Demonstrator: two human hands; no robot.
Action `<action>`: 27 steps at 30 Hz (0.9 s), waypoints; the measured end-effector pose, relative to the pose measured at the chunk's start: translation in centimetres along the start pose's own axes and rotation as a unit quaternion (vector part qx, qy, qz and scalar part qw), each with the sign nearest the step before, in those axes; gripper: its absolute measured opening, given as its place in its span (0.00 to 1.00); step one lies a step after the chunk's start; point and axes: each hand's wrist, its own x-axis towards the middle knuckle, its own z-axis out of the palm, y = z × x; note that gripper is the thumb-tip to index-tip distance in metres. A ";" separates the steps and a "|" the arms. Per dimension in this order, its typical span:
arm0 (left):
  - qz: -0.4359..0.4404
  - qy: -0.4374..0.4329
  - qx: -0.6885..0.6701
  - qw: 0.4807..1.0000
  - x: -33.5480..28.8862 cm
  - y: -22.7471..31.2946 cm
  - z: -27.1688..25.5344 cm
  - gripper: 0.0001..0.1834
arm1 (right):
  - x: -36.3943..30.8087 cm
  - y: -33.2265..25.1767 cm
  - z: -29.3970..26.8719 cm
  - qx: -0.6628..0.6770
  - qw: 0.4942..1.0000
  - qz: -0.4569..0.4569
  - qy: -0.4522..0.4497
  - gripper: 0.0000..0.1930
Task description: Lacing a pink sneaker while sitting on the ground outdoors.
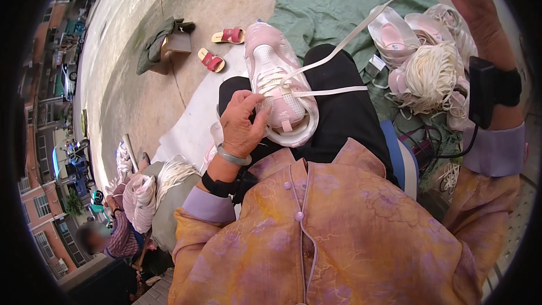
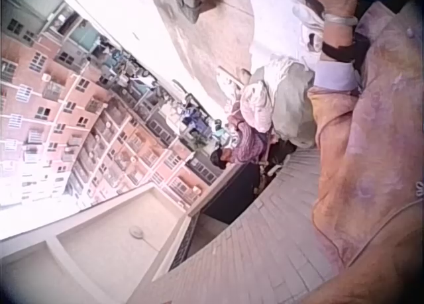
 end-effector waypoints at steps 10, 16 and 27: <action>0.069 0.002 0.077 0.995 -0.1 0.4 0.6 0.13 | -13.6 10.2 17.8 -0.256 0.932 -0.175 -0.186 0.04; 0.072 0.019 0.083 0.994 -0.2 0.0 0.9 0.14 | -13.3 11.5 19.1 -0.421 0.839 -0.279 -0.203 0.06; 0.075 0.024 0.079 0.994 -0.1 -0.3 1.1 0.13 | -13.3 11.9 18.8 -0.416 0.841 -0.283 -0.199 0.06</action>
